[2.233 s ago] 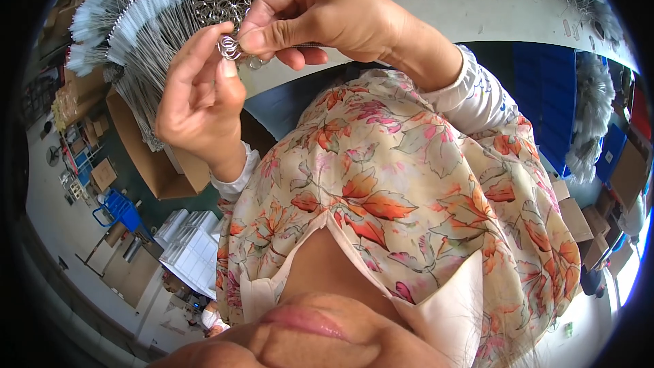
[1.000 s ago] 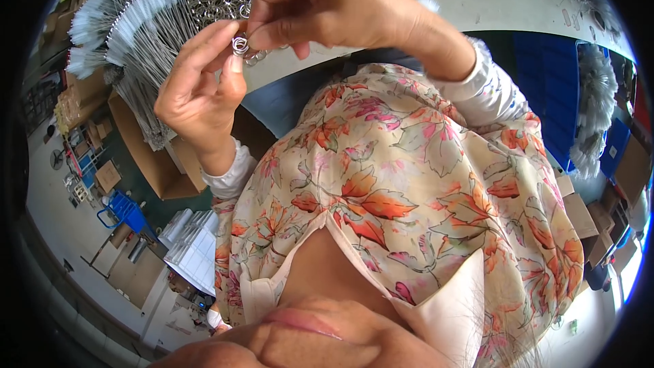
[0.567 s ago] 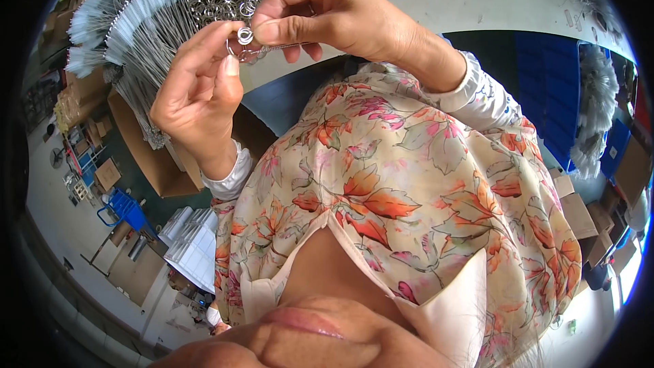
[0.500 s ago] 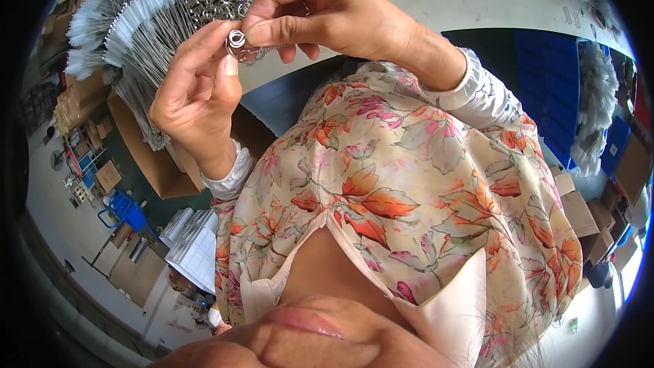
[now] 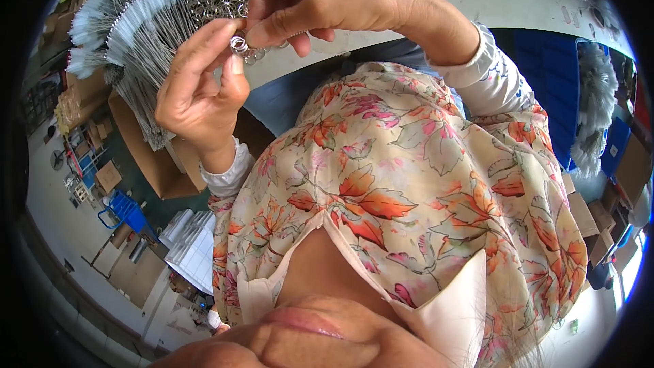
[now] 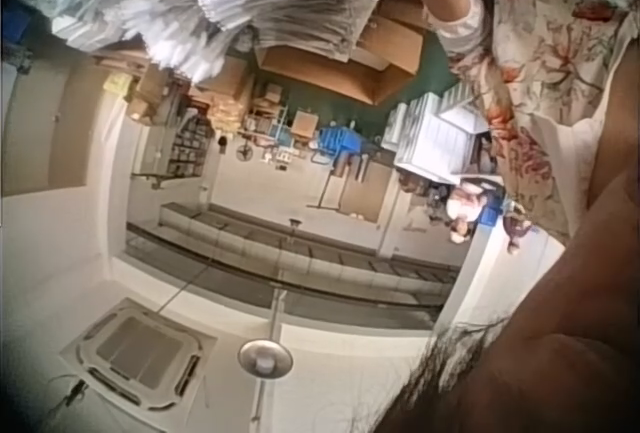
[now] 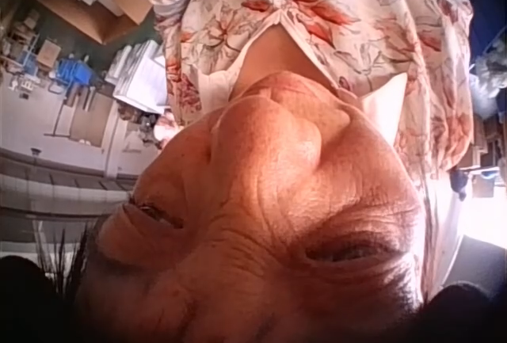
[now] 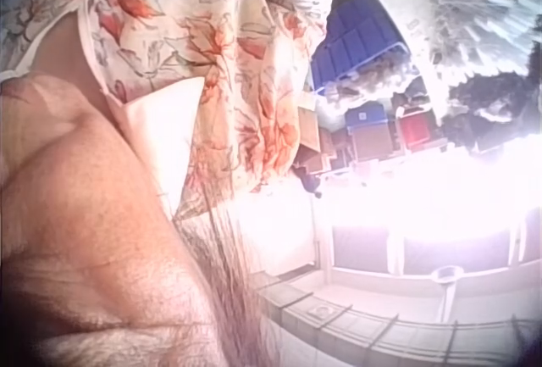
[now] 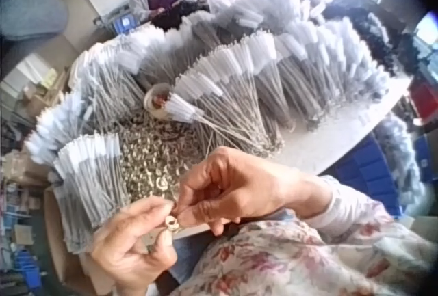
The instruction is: Assembling small white brushes by attaching metal rings to the stems.
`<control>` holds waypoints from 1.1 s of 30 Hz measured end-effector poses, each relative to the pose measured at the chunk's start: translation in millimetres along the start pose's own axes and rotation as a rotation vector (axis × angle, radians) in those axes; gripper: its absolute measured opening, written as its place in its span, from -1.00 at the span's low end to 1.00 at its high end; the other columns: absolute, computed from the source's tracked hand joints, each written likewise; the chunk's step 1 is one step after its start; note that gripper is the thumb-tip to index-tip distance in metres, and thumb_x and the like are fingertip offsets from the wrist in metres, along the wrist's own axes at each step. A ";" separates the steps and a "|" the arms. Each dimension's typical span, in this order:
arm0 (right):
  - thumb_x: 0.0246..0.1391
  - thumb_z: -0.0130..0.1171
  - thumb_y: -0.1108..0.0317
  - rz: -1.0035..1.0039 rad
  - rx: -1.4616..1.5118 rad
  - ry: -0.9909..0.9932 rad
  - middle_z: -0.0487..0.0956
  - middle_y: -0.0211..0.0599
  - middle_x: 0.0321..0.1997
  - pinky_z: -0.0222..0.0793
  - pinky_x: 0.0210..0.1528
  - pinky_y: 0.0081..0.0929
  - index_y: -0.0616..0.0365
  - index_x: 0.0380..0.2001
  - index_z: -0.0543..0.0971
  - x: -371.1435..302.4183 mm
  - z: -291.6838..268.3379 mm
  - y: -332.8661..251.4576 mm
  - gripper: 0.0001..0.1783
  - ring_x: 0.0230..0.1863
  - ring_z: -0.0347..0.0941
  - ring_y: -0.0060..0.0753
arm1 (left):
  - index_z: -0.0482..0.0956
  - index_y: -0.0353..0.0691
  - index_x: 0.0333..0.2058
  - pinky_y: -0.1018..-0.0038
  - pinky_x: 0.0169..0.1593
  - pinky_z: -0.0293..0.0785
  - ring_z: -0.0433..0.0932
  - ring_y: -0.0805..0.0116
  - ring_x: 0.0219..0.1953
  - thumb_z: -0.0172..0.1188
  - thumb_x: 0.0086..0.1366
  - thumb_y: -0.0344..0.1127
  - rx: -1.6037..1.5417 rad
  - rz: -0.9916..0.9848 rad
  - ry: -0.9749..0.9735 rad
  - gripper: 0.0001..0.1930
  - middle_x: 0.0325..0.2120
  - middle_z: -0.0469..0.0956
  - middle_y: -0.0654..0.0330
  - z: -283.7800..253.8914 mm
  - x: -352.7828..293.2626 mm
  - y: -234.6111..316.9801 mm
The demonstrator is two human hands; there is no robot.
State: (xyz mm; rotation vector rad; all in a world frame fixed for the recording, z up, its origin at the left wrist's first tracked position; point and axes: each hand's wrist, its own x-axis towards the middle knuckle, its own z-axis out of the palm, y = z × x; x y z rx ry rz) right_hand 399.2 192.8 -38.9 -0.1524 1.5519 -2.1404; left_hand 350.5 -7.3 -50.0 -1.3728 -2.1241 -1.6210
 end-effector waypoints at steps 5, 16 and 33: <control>0.09 0.15 0.37 -0.012 -0.116 0.001 0.52 -0.48 -0.52 0.28 -0.55 -0.77 0.24 -0.31 0.56 -2.3 -8.3 13.2 -0.84 -0.55 0.39 -0.75 | 0.52 -0.50 -0.20 0.54 -0.20 0.59 0.59 0.34 -0.28 0.13 0.01 -0.72 -0.310 -0.201 0.107 -0.70 -0.23 0.53 -0.05 1.6 -6.2 1.9; 0.09 0.14 0.40 -0.436 -0.172 0.234 0.54 -0.47 -0.49 0.30 -0.53 -0.76 0.24 -0.31 0.56 7.3 5.3 39.2 -0.86 -0.54 0.39 -0.74 | 0.56 -0.43 -0.23 0.59 -0.23 0.57 0.58 0.38 -0.28 0.16 0.00 -0.70 -0.210 -0.215 0.012 -0.71 -0.24 0.54 0.01 5.7 -0.9 1.9; -0.16 0.23 0.45 -0.551 -1.345 0.660 0.48 -0.36 -0.52 0.34 -0.52 -0.41 0.07 -0.48 0.54 26.9 10.4 103.9 -0.90 -0.51 0.45 -0.28 | 0.46 -0.28 -0.04 0.60 -0.28 0.52 0.56 0.53 -0.35 0.20 0.14 -0.49 -0.042 -0.553 -0.184 -0.64 -0.30 0.57 0.18 -37.3 -23.2 -31.8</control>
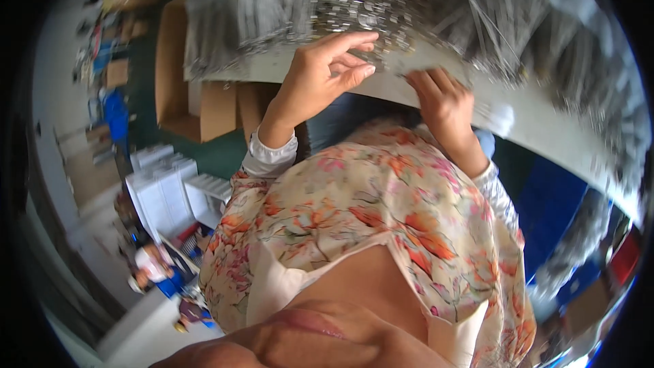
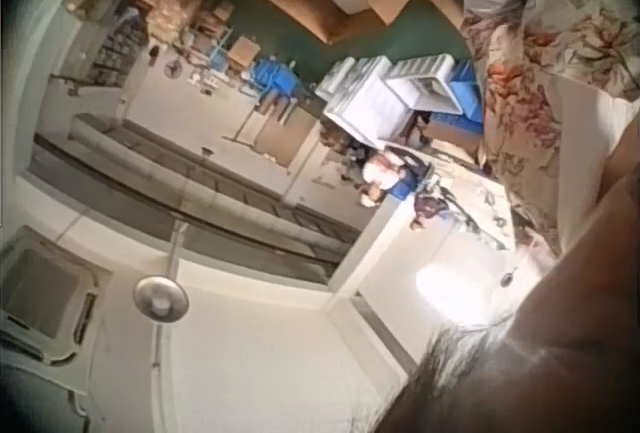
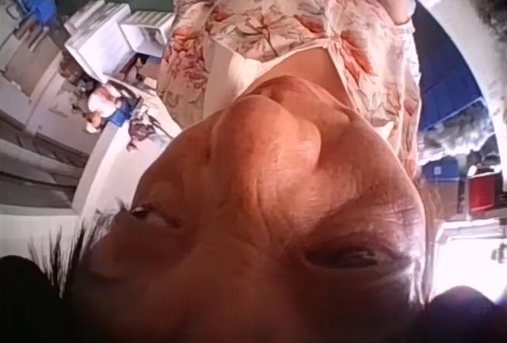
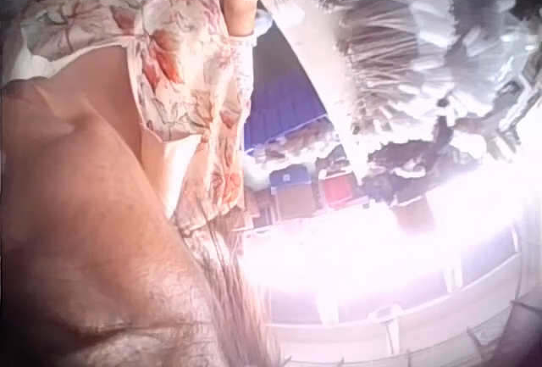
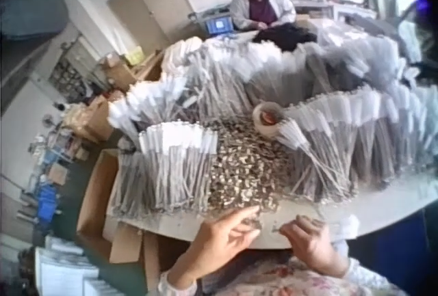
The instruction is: Assembling small white brushes by attaching metal rings to the stems.
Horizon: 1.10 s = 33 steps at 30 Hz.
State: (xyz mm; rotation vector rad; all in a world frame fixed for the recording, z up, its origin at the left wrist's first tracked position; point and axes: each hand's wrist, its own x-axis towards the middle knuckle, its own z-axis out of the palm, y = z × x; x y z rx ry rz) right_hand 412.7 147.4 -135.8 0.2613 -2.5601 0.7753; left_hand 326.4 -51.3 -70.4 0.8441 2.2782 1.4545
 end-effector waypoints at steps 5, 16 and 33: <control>-0.21 0.18 0.49 -0.140 -0.109 0.003 0.49 -0.46 -0.45 0.36 -0.36 -0.46 0.03 -0.42 0.57 -27.8 1.8 21.0 -0.82 -0.38 0.45 -0.40 | 0.57 -0.36 -0.28 0.56 -0.39 0.52 0.57 0.46 -0.50 0.17 0.19 -0.37 0.022 -0.054 0.611 -0.82 -0.46 0.59 0.12 -104.5 -3.1 -25.2; -0.28 0.30 0.49 -0.133 -0.006 0.046 0.49 -0.40 -0.37 0.31 -0.25 -0.36 0.08 -0.39 0.58 -24.0 5.4 27.4 -0.74 -0.30 0.42 -0.29 | 0.64 -0.12 -0.37 0.27 -0.20 0.43 0.55 0.04 -0.25 0.21 0.01 0.09 0.906 -0.723 0.487 -0.60 -0.40 0.59 0.05 -231.8 0.7 -176.0; -0.15 0.27 0.43 -0.020 0.018 0.263 0.44 -0.36 -0.47 0.32 -0.38 -0.39 0.07 -0.41 0.53 21.6 -47.2 43.9 -0.84 -0.43 0.39 -0.25 | 0.54 -0.29 -0.38 0.41 -0.29 0.42 0.55 0.28 -0.46 0.20 0.14 -0.19 0.710 -0.153 0.551 -0.75 -0.50 0.57 0.09 -132.0 49.3 -79.5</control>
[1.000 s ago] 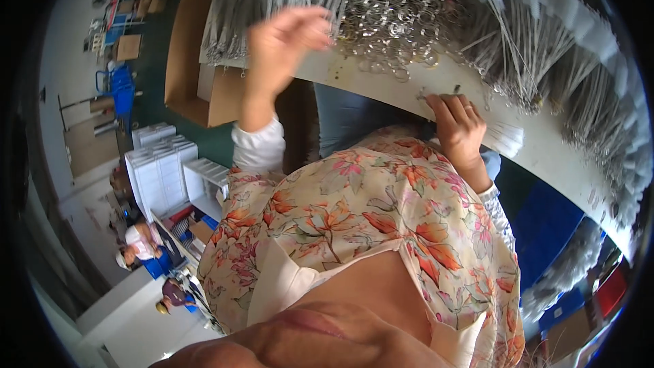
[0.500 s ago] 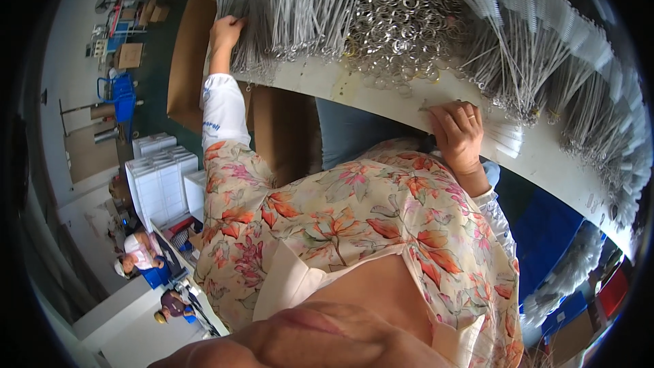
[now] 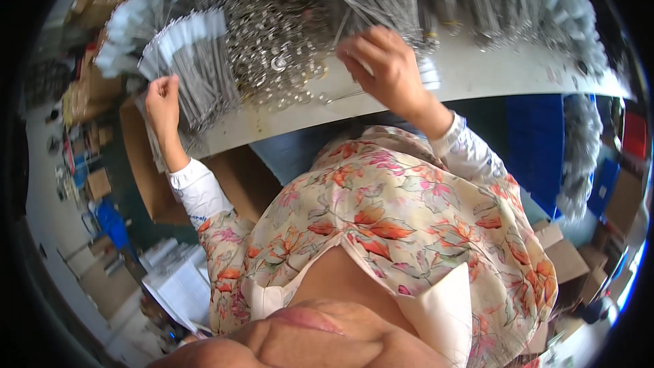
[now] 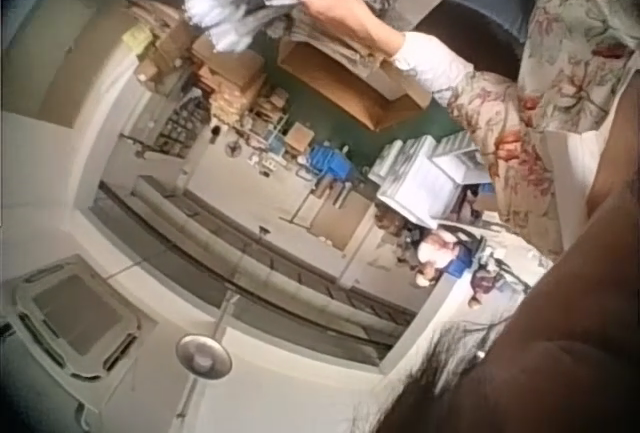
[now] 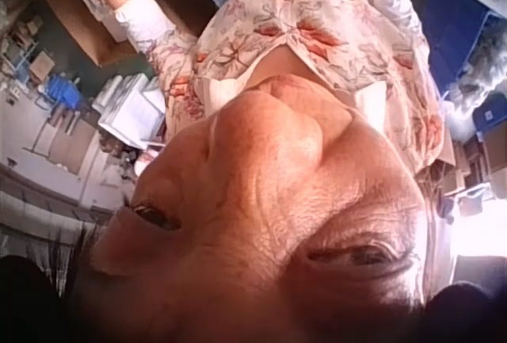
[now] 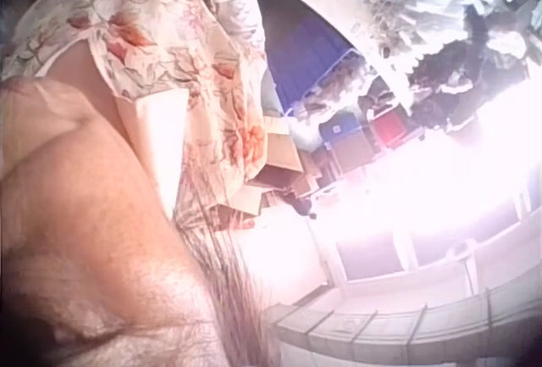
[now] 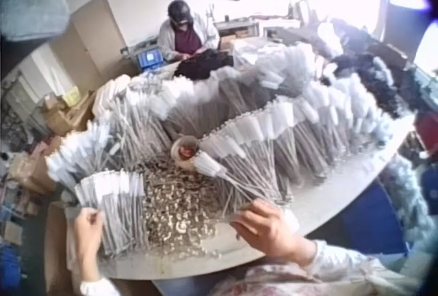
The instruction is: Assembling small white brushes by attaching metal rings to the stems.
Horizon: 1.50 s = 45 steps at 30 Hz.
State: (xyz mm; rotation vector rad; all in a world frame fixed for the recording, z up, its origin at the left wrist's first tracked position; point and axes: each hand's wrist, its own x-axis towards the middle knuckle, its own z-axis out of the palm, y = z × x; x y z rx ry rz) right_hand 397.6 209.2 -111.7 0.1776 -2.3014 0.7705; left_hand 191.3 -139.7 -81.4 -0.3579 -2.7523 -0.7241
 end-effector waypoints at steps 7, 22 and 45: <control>-0.09 0.23 0.25 0.075 -0.400 -0.085 0.47 -0.34 -0.43 0.45 -0.40 -0.37 0.10 -0.32 0.56 41.6 -1.1 42.7 -0.76 -0.45 0.49 -0.26 | 0.51 -0.34 -0.45 0.42 -0.34 0.39 0.49 0.28 -0.51 0.25 0.11 -0.25 -0.029 0.065 -0.043 -0.77 -0.56 0.55 0.09 10.7 8.3 -21.7; 0.09 0.09 0.30 0.450 0.271 0.490 0.49 -0.43 -0.52 0.33 -0.50 -0.54 0.27 -0.43 0.52 70.6 -62.3 64.6 -0.78 -0.59 0.34 -0.60 | 0.48 -0.31 -0.12 0.67 -0.63 0.02 0.19 0.65 -0.65 0.06 0.29 -0.29 -0.562 -0.143 0.212 -0.74 -0.38 0.51 0.23 -1.7 18.0 -4.0; -0.31 0.33 -0.15 1.227 -0.474 0.524 0.62 -0.25 -0.46 0.45 -0.37 -0.45 0.10 -0.40 0.67 -94.8 -262.6 249.9 -0.47 -0.44 0.54 -0.42 | 0.41 -0.41 -0.04 0.74 -0.67 0.00 0.08 0.68 -0.69 -0.08 0.38 -0.24 -0.886 -0.290 0.171 -0.66 -0.56 0.26 0.37 -23.6 -48.0 57.5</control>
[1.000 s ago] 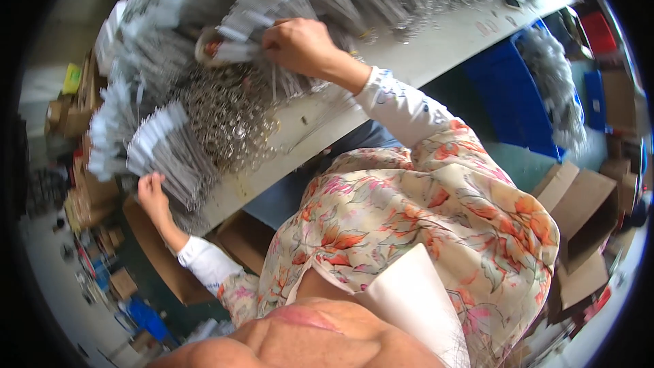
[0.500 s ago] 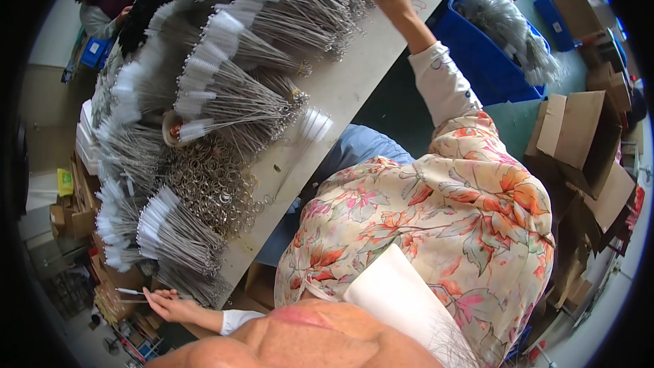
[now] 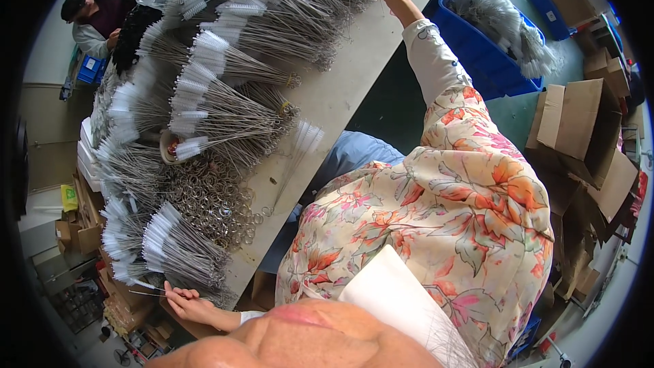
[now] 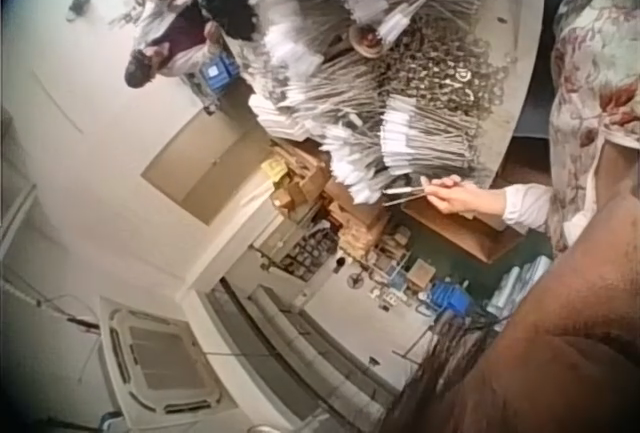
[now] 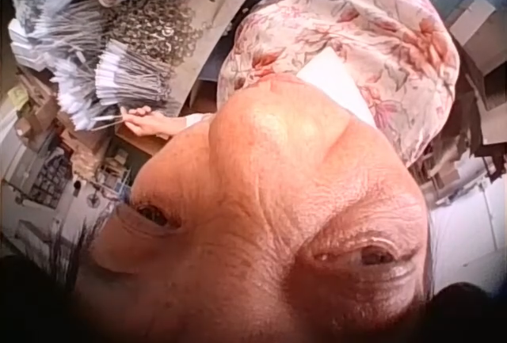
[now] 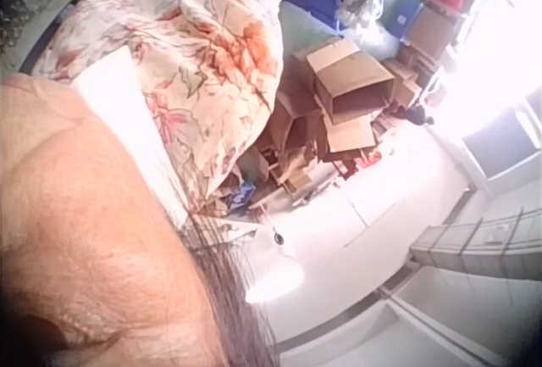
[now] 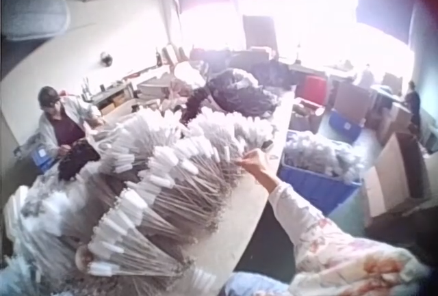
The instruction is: Assembling small white brushes by attaching metal rings to the stems.
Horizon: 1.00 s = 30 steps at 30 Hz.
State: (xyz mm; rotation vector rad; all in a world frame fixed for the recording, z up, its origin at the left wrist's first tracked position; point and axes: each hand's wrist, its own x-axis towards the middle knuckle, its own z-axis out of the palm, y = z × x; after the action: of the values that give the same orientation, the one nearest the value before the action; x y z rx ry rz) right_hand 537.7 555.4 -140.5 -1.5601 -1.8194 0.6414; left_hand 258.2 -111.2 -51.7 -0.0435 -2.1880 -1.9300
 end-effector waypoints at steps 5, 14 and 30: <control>-0.29 0.37 0.01 0.053 0.187 -0.016 0.60 -0.36 -0.53 0.40 -0.49 -0.48 0.13 -0.52 0.68 -15.3 4.1 -9.2 -0.61 -0.58 0.47 -0.47 | 0.42 -0.39 -0.04 0.73 -0.68 -0.01 0.08 0.67 -0.69 -0.08 0.38 -0.24 -0.003 -0.019 0.046 -0.67 -0.55 0.29 0.35 0.6 -4.2 -1.0; 0.13 -0.07 0.26 -0.264 0.577 -0.006 0.41 -0.49 -0.60 0.15 -0.58 -0.65 0.20 -0.35 0.52 37.1 -39.3 -78.0 -0.74 -0.59 0.28 -0.66 | 0.46 -0.36 -0.05 0.76 -0.68 -0.12 -0.01 0.72 -0.69 -0.11 0.39 -0.20 0.136 0.033 0.070 -0.65 -0.53 0.28 0.38 -4.9 -17.6 1.3; 0.14 -0.04 0.22 -0.405 0.363 0.003 0.43 -0.49 -0.60 0.21 -0.53 -0.62 0.17 -0.40 0.51 22.7 -60.3 -177.1 -0.74 -0.57 0.33 -0.62 | 0.48 -0.39 -0.14 0.77 -0.65 -0.04 0.05 0.70 -0.65 -0.03 0.36 -0.18 -0.037 -0.070 0.041 -0.66 -0.57 0.23 0.41 -10.5 -43.8 -10.2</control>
State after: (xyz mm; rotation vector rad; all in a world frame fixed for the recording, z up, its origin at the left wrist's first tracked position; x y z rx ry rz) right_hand 462.5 544.4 31.9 -0.9226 -1.8209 0.7210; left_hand 300.7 -117.5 -68.7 0.0663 -2.1554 -1.9897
